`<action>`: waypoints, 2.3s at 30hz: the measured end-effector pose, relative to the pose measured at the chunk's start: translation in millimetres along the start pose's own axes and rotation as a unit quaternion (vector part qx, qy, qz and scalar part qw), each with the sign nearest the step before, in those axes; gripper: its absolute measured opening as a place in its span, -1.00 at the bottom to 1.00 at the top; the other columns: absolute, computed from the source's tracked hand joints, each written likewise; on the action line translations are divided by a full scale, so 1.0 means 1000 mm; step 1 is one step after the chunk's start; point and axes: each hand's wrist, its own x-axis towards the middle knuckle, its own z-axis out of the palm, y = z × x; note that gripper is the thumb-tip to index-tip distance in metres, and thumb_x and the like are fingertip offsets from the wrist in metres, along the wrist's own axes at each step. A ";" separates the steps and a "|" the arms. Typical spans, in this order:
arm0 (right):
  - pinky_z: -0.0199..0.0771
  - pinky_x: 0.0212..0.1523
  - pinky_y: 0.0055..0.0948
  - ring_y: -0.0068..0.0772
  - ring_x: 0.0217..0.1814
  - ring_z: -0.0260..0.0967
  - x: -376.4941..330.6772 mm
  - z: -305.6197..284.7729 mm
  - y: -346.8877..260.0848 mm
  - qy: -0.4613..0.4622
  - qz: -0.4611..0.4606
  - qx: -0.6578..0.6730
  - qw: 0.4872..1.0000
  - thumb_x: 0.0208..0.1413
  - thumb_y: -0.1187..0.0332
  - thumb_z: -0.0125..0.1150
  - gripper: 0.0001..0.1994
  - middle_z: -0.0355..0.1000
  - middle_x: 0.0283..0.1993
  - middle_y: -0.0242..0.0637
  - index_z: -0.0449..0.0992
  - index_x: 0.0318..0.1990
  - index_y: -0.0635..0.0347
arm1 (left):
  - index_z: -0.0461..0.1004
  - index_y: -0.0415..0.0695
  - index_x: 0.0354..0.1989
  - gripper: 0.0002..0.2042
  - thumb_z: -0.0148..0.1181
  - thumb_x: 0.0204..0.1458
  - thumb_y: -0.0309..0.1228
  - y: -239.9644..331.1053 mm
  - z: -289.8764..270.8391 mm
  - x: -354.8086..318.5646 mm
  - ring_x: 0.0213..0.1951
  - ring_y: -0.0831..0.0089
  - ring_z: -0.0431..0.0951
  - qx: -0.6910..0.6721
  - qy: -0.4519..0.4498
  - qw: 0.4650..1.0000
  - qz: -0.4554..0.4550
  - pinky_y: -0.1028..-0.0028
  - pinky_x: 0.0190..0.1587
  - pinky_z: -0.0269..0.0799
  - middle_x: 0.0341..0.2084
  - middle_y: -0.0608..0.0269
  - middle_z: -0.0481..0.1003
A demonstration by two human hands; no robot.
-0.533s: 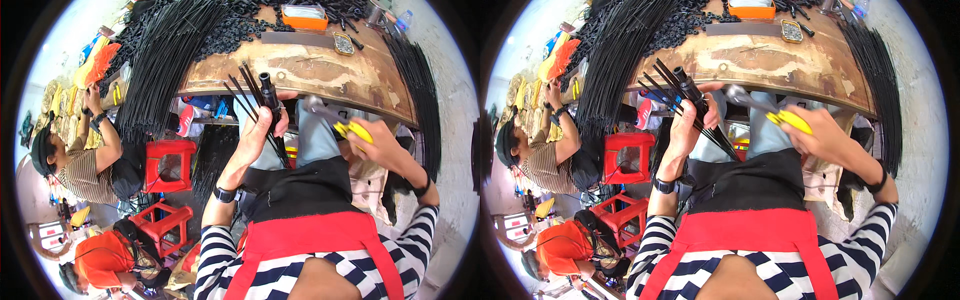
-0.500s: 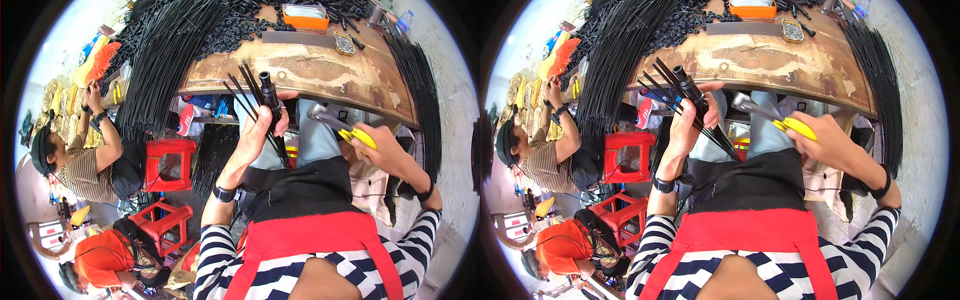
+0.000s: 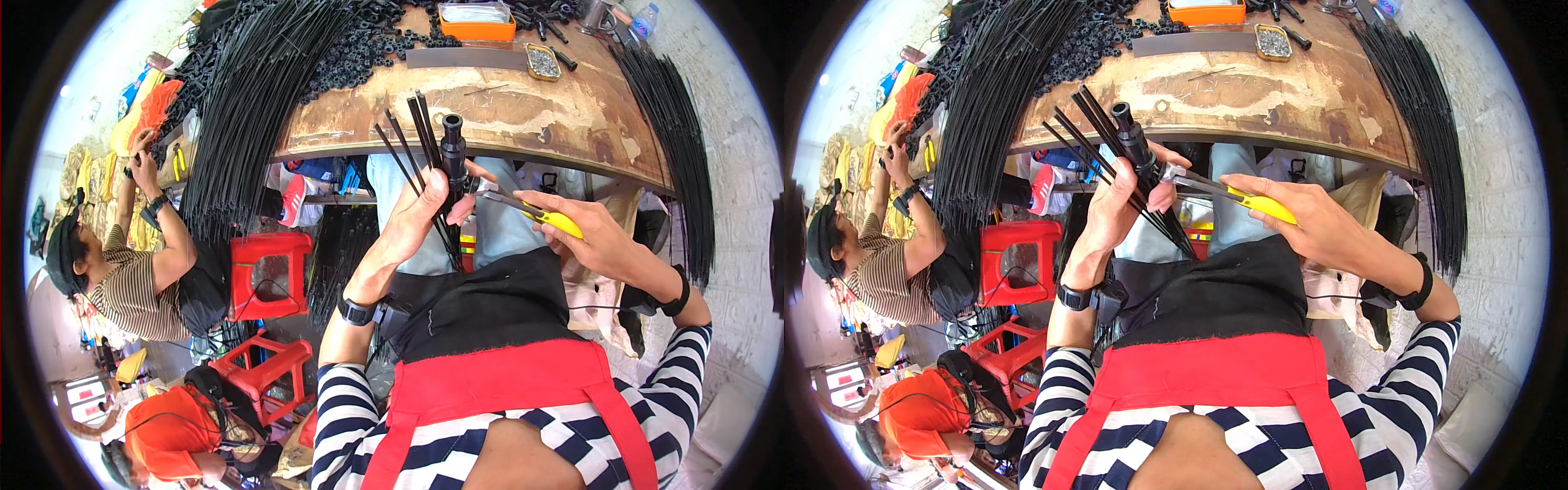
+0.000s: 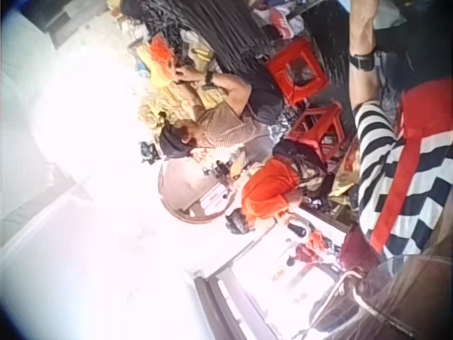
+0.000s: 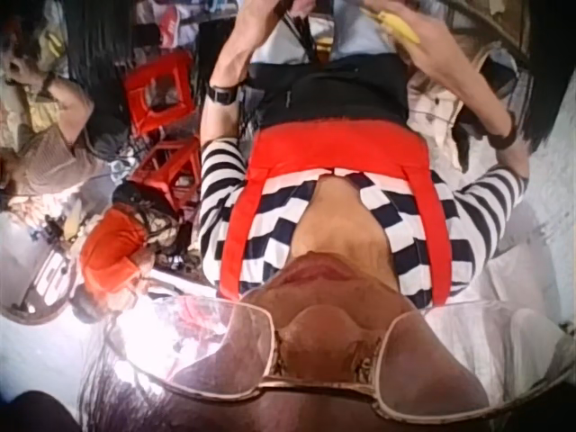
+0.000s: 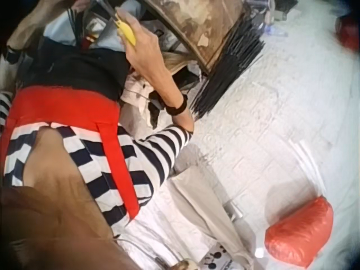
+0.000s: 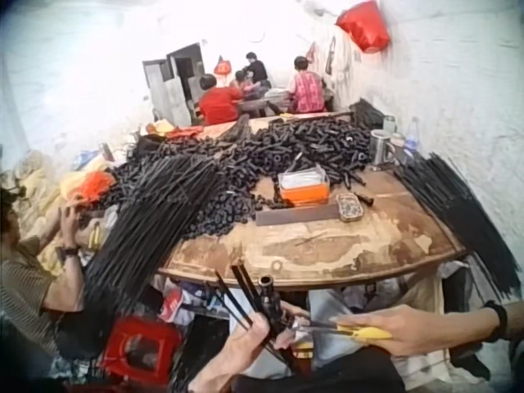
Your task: Worker assembles umbrella frame components using pliers and wires.
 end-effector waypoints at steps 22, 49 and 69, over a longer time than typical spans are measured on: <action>0.40 -0.18 -0.45 -0.45 -0.30 0.45 0.001 -0.034 -0.035 -0.128 0.082 -0.025 0.988 0.31 0.17 -0.07 -0.52 0.48 -0.31 -0.27 0.15 0.33 0.08 | 0.27 -0.45 0.07 -0.26 -0.18 0.19 0.17 0.000 -0.001 -0.003 -0.52 0.63 0.23 0.012 -0.008 1.000 0.025 0.56 -0.40 0.20 -0.59 0.41 0.26; 0.39 -0.46 -0.51 -0.59 -0.53 0.33 0.014 -0.018 -0.021 -0.033 0.105 0.068 0.992 0.26 0.31 0.01 -0.64 0.37 -0.47 -0.39 0.34 0.13 0.31 | 0.22 -0.24 0.08 -0.43 -0.22 0.24 0.09 -0.007 -0.024 -0.009 -0.56 0.54 0.25 -0.048 0.053 0.995 0.074 0.51 -0.45 0.21 -0.60 0.31 0.26; 0.34 -0.07 -0.22 -0.08 -0.12 0.34 0.049 0.032 0.017 0.229 -0.130 -0.233 0.936 -0.05 0.60 0.14 -0.36 0.35 -0.10 -0.11 0.31 0.26 -0.09 | 0.25 -0.36 0.17 -0.33 -0.34 0.27 0.10 -0.004 -0.016 -0.010 -0.51 0.63 0.30 0.033 0.129 0.989 0.063 0.59 -0.40 0.24 -0.58 0.39 0.34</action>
